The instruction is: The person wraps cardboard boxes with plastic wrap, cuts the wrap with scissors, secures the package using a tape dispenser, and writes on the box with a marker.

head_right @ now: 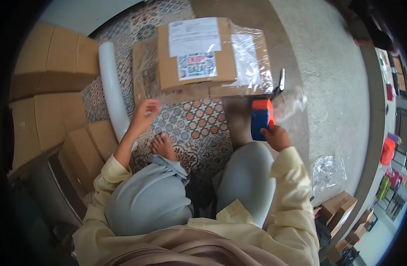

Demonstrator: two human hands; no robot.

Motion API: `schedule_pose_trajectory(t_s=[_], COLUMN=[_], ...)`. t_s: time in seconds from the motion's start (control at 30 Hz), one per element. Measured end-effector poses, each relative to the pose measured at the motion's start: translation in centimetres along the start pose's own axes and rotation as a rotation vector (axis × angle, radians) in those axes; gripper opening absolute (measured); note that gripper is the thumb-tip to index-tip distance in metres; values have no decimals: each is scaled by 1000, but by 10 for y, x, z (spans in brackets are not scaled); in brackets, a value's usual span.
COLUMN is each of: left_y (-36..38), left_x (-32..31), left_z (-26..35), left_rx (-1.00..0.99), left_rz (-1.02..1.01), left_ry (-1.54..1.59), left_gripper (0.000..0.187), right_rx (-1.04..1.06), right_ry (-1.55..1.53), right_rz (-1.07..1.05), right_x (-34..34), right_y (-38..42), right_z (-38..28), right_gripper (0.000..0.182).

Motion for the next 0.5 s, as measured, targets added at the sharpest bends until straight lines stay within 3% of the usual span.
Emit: schedule_pose_trajectory(t_s=[0.07,0.13,0.17,0.2,0.23,0.3,0.33,0.37,0.47,0.5], left_y=[14,15,12,9,8,17,15,15,28,36], left_x=[-36,-56,-63,-65,-66,-69,-81,-88,-131,-131], left_z=[13,12,11,9,13,11,1,3,3,19], left_rx=[-93,-127,-169,-102,-120,345,416,414,607,604], left_rz=[-385,-369,-373,-366,-391,-501,-630,-637,-981,-983], left_ry=[177,321,464,406,410,479,502,505,647,645], left_gripper=[33,34,35,48,48,76,96,96,95,95], right_rx=[131,338,335,317,291,303,306,310,313,314], right_ry=[-113,-563,-558,-615,-674,-651,-729,-811,-906,-966], right_rz=[-100,-236,-228,-305,-375,-386,-412,-443,-559,-601], right_x=[10,7,11,13,13,17,18,17,12,11], right_y=[8,17,19,23,29,39,46,53,73,80], right_z=[-37,-77,-87,-96,-101,-103,-105,-107,-112,-115], right_gripper=[32,34,34,36,38,39,38,38,39,39])
Point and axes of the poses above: each hand's wrist, its own y-axis away from the middle knuckle, its own x-axis out of the back of the hand, z = x × y, the point moved 6 cm from there along -y, towards the middle knuckle, and after that the axes turned 6 degrees about x, right-handed, at the moved point
